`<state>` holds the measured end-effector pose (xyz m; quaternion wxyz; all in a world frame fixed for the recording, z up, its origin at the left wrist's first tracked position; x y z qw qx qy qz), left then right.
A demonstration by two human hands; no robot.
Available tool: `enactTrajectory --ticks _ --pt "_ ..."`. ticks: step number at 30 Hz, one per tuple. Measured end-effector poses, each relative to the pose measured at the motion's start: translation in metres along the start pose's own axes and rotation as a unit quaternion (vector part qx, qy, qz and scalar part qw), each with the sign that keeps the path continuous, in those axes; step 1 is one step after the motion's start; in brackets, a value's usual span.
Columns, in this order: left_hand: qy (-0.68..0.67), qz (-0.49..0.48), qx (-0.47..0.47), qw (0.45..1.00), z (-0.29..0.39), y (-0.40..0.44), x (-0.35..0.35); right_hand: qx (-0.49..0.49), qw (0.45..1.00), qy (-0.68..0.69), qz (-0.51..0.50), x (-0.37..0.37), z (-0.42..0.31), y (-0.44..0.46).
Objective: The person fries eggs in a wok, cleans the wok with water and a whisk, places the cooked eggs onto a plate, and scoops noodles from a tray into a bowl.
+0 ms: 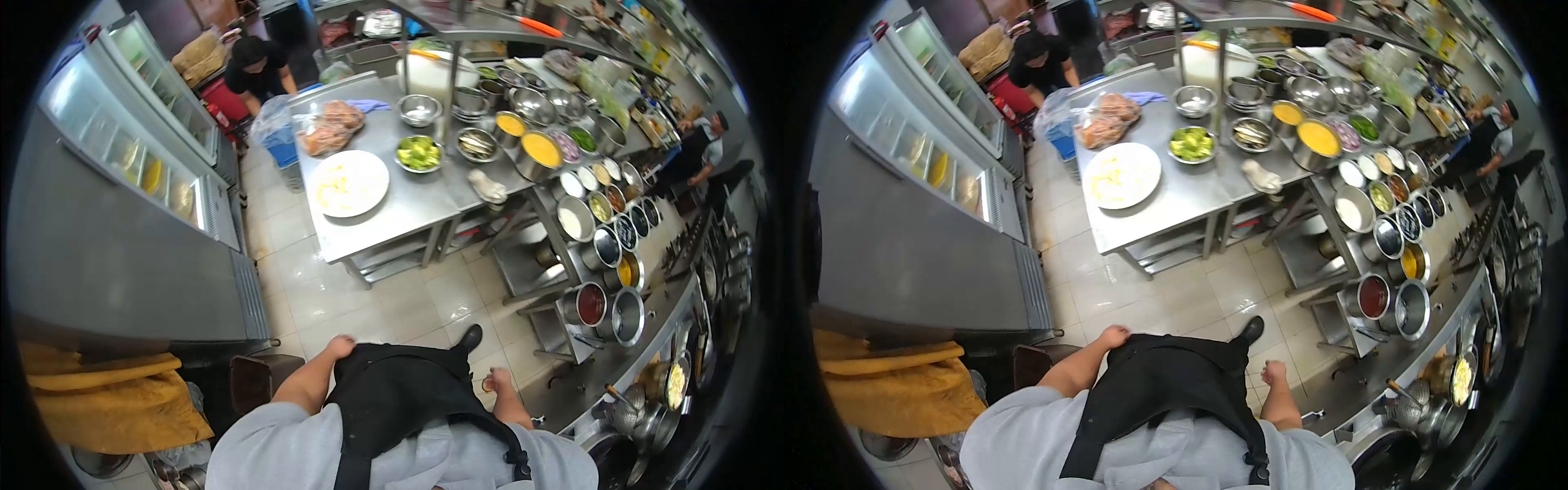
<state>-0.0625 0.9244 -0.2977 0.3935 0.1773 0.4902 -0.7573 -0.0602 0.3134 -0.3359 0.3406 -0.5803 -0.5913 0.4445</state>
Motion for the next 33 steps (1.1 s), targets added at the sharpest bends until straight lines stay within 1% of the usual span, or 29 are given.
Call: enactTrajectory --ticks 1,3,5,6,7,8,9,10,11,12,13,14,15,16,17,19,20,21,23,24,25,27,28,30,32,33 --pt "-0.063 -0.048 -0.157 0.984 -0.040 -0.051 -0.006 -0.039 0.998 -0.051 0.014 0.029 -0.044 -0.006" --pt "-0.072 -0.193 -0.248 0.947 -0.105 -0.118 0.017 -0.113 0.980 -0.162 -0.037 0.097 -0.122 0.006" --pt "-0.105 -0.200 -0.254 0.940 -0.144 -0.170 0.007 -0.173 0.960 -0.197 -0.099 0.174 -0.192 -0.002" --pt "-0.129 -0.209 -0.253 0.936 -0.159 -0.188 0.007 -0.201 0.930 -0.287 -0.111 0.213 -0.226 -0.010" --pt "-0.130 -0.214 -0.257 0.933 -0.176 -0.199 0.004 -0.243 0.906 -0.322 -0.130 0.253 -0.256 -0.027" --pt "-0.196 -0.118 -0.312 0.922 -0.206 -0.206 -0.016 -0.286 0.879 -0.353 -0.147 0.290 -0.285 -0.050" --pt "-0.257 -0.019 -0.360 0.897 -0.234 -0.212 -0.040 -0.301 0.855 -0.390 -0.160 0.324 -0.310 -0.075" --pt "-0.201 0.041 -0.337 0.919 -0.240 -0.216 -0.080 -0.317 0.831 -0.425 -0.172 0.356 -0.332 -0.097" --pt "-0.195 0.084 -0.390 0.896 -0.259 -0.230 -0.114 -0.316 0.834 -0.418 -0.170 0.378 -0.352 -0.111" --pt "-0.188 0.126 -0.439 0.869 -0.264 -0.246 -0.159 -0.310 0.827 -0.427 -0.194 0.403 -0.367 -0.122" --pt "-0.100 0.167 -0.480 0.855 -0.252 -0.267 -0.220 -0.304 0.818 -0.437 -0.218 0.424 -0.380 -0.127" --pt "0.083 0.207 -0.496 0.839 -0.268 -0.277 -0.261 -0.306 0.820 -0.434 -0.214 0.441 -0.398 -0.129" --pt "0.192 0.265 -0.447 0.833 -0.259 -0.294 -0.310 -0.306 0.845 -0.370 -0.237 0.456 -0.412 -0.129" --pt "0.218 0.317 -0.432 0.815 -0.256 -0.320 -0.349 -0.303 0.865 -0.304 -0.260 0.468 -0.426 -0.130" --pt "0.243 0.371 -0.417 0.794 -0.256 -0.343 -0.383 -0.305 0.864 -0.304 -0.261 0.478 -0.446 -0.134" --pt "0.262 0.383 -0.429 0.775 -0.278 -0.387 -0.414 -0.227 0.916 -0.145 -0.296 0.494 -0.459 -0.136" --pt "0.264 0.377 -0.374 0.805 -0.281 -0.397 -0.419 -0.197 0.928 -0.088 -0.304 0.500 -0.465 -0.131" --pt "0.267 0.380 -0.375 0.802 -0.276 -0.404 -0.424 -0.201 0.926 -0.087 -0.307 0.506 -0.478 -0.128" --pt "0.273 0.346 -0.313 0.841 -0.259 -0.398 -0.423 -0.185 0.930 -0.019 -0.318 0.513 -0.484 -0.119" --pt "0.241 0.357 -0.318 0.844 -0.269 -0.399 -0.421 -0.188 0.933 0.014 -0.307 0.515 -0.488 -0.111" --pt "0.247 0.352 -0.309 0.848 -0.271 -0.393 -0.420 -0.202 0.931 0.031 -0.302 0.516 -0.493 -0.106" --pt "0.198 0.420 -0.298 0.834 -0.274 -0.397 -0.419 -0.220 0.930 0.041 -0.293 0.519 -0.497 -0.090" --pt "0.202 0.418 -0.289 0.837 -0.276 -0.390 -0.414 -0.220 0.931 0.049 -0.286 0.519 -0.500 -0.092" --pt "0.147 0.402 -0.303 0.851 -0.293 -0.378 -0.391 -0.234 0.946 0.042 -0.221 0.511 -0.501 -0.099" --pt "0.075 0.360 -0.329 0.869 -0.310 -0.356 -0.352 -0.233 0.952 0.057 -0.188 0.502 -0.504 -0.101" --pt "0.026 0.370 -0.302 0.878 -0.329 -0.342 -0.321 -0.232 0.957 0.062 -0.162 0.495 -0.500 -0.103"
Point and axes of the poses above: each hand's wrist, its own y-axis towards the middle knuckle, its own x-axis out of the palm, z = x × y, the point moved 10 cm from there along y, towards the middle knuckle, and after that the axes turned 9 degrees about -z, right-handed, at the moved point
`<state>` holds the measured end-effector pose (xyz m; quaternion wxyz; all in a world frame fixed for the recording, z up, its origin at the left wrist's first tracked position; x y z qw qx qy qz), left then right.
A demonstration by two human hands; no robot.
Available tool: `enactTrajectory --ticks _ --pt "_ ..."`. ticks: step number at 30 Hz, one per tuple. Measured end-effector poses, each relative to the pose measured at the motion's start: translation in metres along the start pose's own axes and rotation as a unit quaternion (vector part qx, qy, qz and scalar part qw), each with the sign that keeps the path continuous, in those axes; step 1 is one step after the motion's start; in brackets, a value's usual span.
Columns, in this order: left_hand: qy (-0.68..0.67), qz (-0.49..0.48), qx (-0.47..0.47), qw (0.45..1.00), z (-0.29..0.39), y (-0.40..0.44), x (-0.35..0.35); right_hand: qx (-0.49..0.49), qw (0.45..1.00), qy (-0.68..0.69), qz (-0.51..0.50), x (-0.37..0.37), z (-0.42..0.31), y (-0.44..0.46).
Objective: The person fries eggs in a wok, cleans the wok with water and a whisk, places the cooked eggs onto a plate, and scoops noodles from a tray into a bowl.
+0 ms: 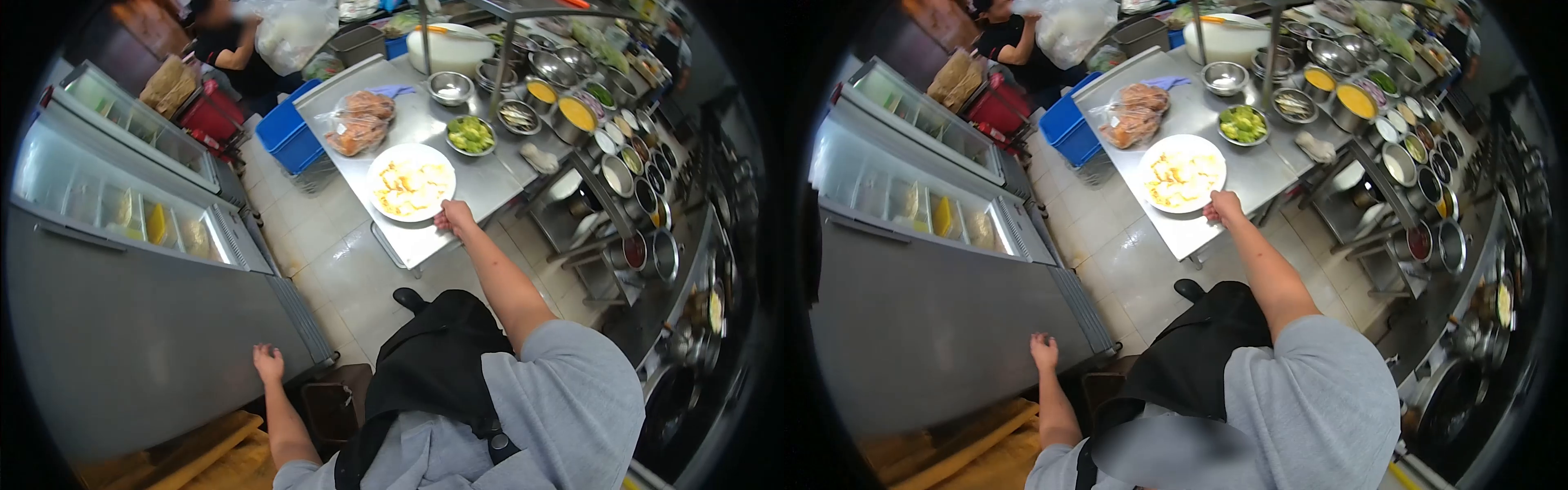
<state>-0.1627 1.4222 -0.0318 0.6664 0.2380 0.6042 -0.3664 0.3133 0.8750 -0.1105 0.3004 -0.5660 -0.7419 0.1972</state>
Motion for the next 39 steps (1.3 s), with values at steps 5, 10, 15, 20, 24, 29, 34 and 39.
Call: enactTrajectory --ticks 5,10,15,20,24,29,34,39 --pt "-0.194 -0.236 -0.040 0.951 0.055 -0.054 0.166 -0.097 0.990 -0.029 0.098 -0.032 -0.019 -0.024" --pt "-0.320 -0.432 -0.021 0.843 0.143 -0.136 0.308 -0.171 0.965 -0.121 0.156 -0.073 -0.027 -0.087" --pt "-0.338 -0.521 0.072 0.780 0.278 -0.167 0.278 -0.124 0.982 -0.103 0.098 -0.146 0.025 -0.151" --pt "-0.287 -0.550 0.122 0.774 0.352 -0.142 0.298 -0.060 0.985 -0.078 0.144 -0.280 0.079 -0.222" --pt "-0.269 -0.553 0.126 0.779 0.402 -0.135 0.310 -0.077 0.969 0.009 0.233 -0.419 0.092 -0.291" --pt "-0.259 -0.549 0.111 0.787 0.470 -0.150 0.331 -0.255 0.892 0.187 0.323 -0.630 0.051 -0.407" --pt "-0.275 -0.553 0.106 0.779 0.560 -0.180 0.350 -0.442 0.729 0.396 0.341 -0.855 -0.018 -0.490" --pt "-0.256 -0.580 0.126 0.763 0.652 -0.222 0.363 -0.545 0.585 0.536 0.272 -0.984 -0.075 -0.526"
Point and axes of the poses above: each hand's wrist, its own y-axis towards the middle knuckle, its own x-axis out of the palm, z = x × y, the point moved 10 cm from there along y, towards the middle knuckle, and after that the axes turned 9 degrees about -z, right-handed, at the moved point
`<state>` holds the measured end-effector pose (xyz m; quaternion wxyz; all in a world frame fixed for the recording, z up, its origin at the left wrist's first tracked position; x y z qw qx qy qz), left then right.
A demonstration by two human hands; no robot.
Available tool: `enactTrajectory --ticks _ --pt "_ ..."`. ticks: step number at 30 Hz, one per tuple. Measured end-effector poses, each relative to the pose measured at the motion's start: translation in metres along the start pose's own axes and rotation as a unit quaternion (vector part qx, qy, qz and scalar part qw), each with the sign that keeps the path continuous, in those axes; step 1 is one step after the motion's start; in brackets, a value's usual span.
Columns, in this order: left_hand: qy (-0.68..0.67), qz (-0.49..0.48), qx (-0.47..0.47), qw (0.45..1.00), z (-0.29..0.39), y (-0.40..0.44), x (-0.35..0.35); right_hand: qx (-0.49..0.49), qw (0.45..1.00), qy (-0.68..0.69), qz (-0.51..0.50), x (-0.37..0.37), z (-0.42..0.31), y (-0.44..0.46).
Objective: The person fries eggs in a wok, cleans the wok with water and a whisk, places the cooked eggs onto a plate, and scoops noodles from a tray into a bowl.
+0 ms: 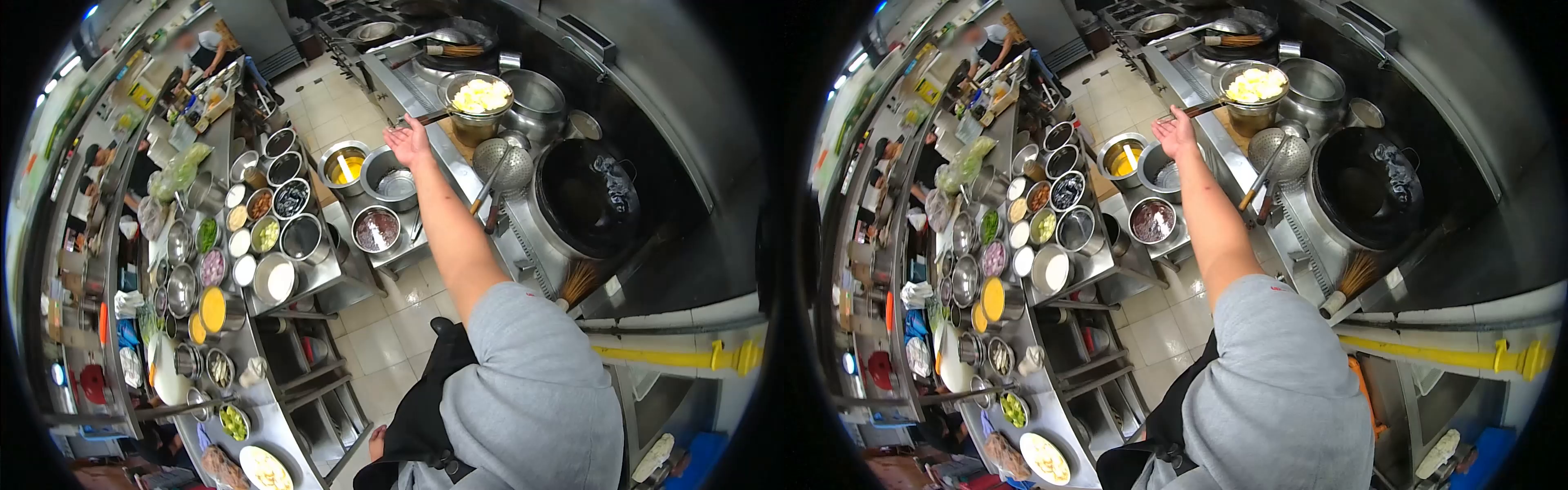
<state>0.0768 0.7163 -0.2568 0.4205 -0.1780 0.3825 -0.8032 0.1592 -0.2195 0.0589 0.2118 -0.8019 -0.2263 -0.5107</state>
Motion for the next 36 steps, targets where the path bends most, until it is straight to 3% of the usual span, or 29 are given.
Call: enactTrajectory --ticks 3,5,6,10,13,22,24,25,26,27,29,31,34,36 --pt "0.045 -0.016 -0.010 0.999 0.040 0.012 0.041 -0.021 0.994 0.096 0.039 0.002 -0.017 0.022" --pt "0.065 -0.026 -0.016 0.997 0.056 0.020 0.059 -0.099 0.980 0.136 0.105 -0.019 -0.026 0.031" --pt "0.074 -0.029 -0.018 0.997 0.063 0.022 0.066 -0.162 0.971 0.099 0.144 -0.016 -0.042 0.015" --pt "0.093 -0.034 -0.024 0.995 0.074 0.027 0.078 -0.236 0.942 -0.021 0.238 -0.024 -0.079 -0.024" --pt "0.104 -0.040 -0.027 0.993 0.076 0.028 0.081 -0.230 0.954 -0.042 0.189 -0.023 -0.098 -0.045" --pt "0.193 -0.094 0.039 0.976 0.097 0.021 0.083 -0.156 0.960 -0.204 0.110 0.003 -0.120 -0.167" --pt "0.137 -0.101 0.046 0.984 0.094 0.021 0.075 -0.112 0.963 -0.237 0.066 0.021 -0.110 -0.211" --pt "0.013 -0.095 0.009 0.995 0.077 0.021 0.066 -0.094 0.966 -0.238 0.047 0.029 -0.102 -0.236" --pt "0.074 -0.082 0.023 0.994 0.078 0.021 0.058 -0.078 0.961 -0.264 0.037 0.037 -0.093 -0.265" --pt "0.134 -0.067 0.033 0.988 0.076 0.018 0.046 -0.052 0.962 -0.269 0.022 0.046 -0.079 -0.294" --pt "0.041 -0.035 0.075 0.996 0.059 0.016 0.024 -0.001 0.956 -0.294 -0.009 0.062 -0.048 -0.355" --pt "0.050 -0.011 0.126 0.991 0.058 -0.003 0.003 0.054 0.947 -0.317 -0.014 0.057 -0.009 -0.416" --pt "0.159 0.063 0.195 0.966 0.074 -0.054 -0.042 0.153 0.926 -0.342 -0.043 0.065 0.068 -0.509" --pt "0.079 0.092 0.237 0.964 0.085 -0.096 -0.076 0.229 0.909 -0.336 -0.096 0.057 0.123 -0.558"
Point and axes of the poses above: each hand's wrist, its own y-axis towards the middle knuckle, its own x-axis out of the palm, z = x × y, the point moved 10 cm from there along y, towards the middle knuckle, and after that the axes turned 9 degrees about -z, right-handed, at the moved point
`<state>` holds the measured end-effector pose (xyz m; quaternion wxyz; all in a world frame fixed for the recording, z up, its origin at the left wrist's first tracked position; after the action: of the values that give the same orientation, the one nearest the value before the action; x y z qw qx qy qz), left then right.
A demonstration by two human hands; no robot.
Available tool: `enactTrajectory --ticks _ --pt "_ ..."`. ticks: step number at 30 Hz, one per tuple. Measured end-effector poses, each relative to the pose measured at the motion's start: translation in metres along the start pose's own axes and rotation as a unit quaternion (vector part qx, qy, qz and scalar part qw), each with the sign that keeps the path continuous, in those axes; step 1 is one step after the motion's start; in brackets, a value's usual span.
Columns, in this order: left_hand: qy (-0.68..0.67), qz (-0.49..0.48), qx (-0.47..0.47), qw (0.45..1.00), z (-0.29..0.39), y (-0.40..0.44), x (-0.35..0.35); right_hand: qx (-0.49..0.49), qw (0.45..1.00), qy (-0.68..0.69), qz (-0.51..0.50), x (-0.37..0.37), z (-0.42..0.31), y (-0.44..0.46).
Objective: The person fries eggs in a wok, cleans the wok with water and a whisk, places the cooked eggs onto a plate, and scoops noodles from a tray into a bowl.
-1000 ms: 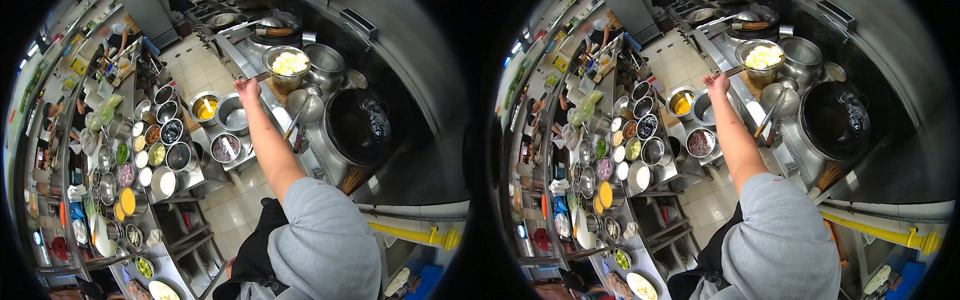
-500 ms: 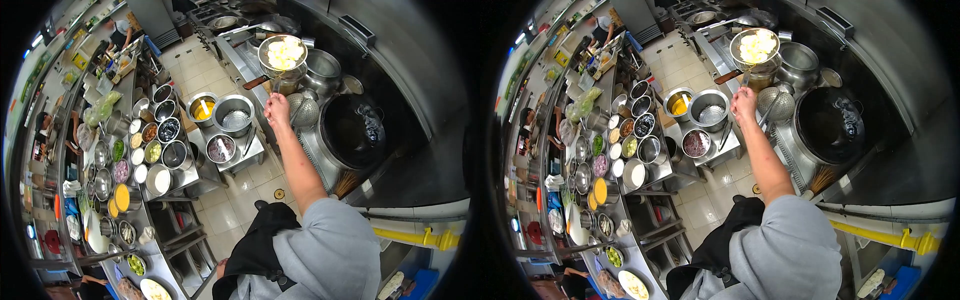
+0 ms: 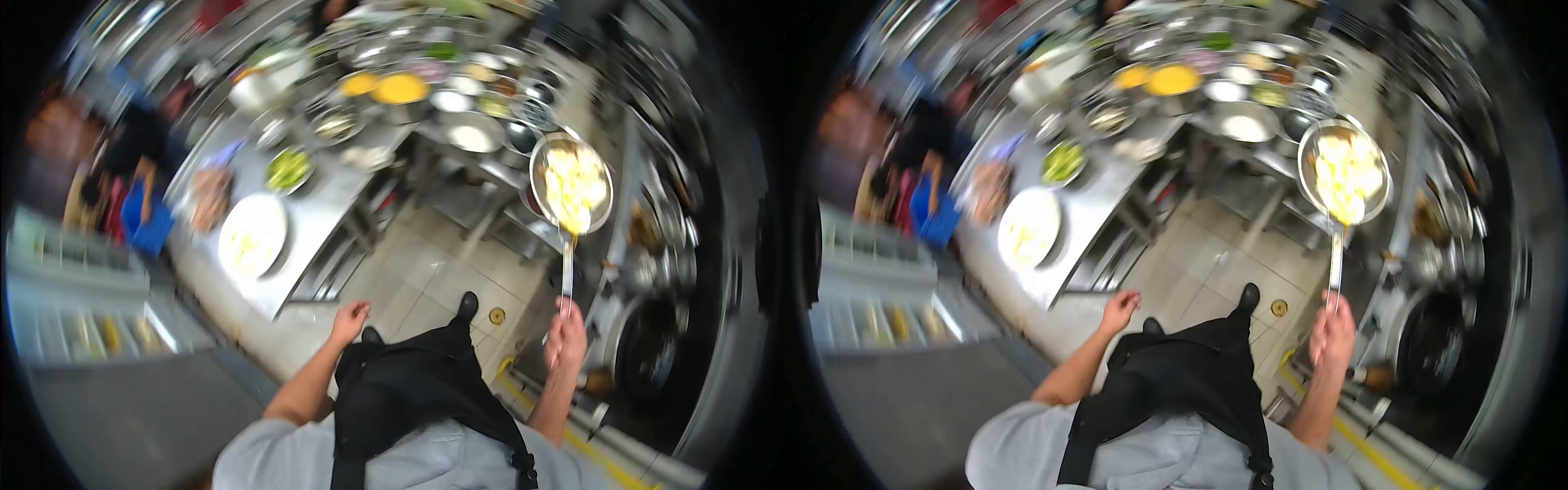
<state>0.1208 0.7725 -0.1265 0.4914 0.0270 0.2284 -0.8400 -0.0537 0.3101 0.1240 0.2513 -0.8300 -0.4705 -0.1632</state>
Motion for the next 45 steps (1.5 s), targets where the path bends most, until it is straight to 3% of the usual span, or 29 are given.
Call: enactTrajectory --ticks 3,6,11,13,18,21,24,45 --pt "-0.037 0.121 0.037 0.991 0.008 -0.034 -0.071 0.108 0.991 -0.070 -0.021 0.067 0.069 -0.030" --pt "-0.072 0.240 0.063 0.966 0.014 -0.067 -0.141 0.212 0.966 -0.088 -0.116 0.142 0.140 -0.041" --pt "-0.083 0.394 0.047 0.914 -0.006 -0.099 -0.239 0.291 0.916 -0.113 -0.252 0.253 0.235 -0.045" --pt "0.005 0.494 0.080 0.866 -0.002 -0.116 -0.272 0.295 0.900 -0.154 -0.282 0.290 0.262 -0.039" --pt "-0.018 0.513 0.067 0.855 -0.012 -0.102 -0.319 0.233 0.864 -0.289 -0.341 0.367 0.310 -0.009" --pt "-0.013 0.486 0.052 0.872 -0.023 -0.085 -0.335 0.238 0.859 -0.287 -0.350 0.396 0.312 -0.001" --pt "0.044 0.491 0.078 0.866 -0.012 -0.076 -0.342 0.238 0.853 -0.309 -0.347 0.404 0.316 -0.001" --pt "0.030 0.459 0.098 0.882 -0.009 -0.059 -0.337 0.278 0.818 -0.376 -0.333 0.418 0.285 0.004"
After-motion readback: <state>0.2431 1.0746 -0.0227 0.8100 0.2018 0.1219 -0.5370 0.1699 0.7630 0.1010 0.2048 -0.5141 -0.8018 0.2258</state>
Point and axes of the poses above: each hand's wrist, its own y-axis towards the middle knuckle, its own x-axis out of the palm, z = x × y, the point moved 10 cm from there along y, towards the middle knuckle, and after that the axes turned 9 degrees about -z, right-handed, at the moved point
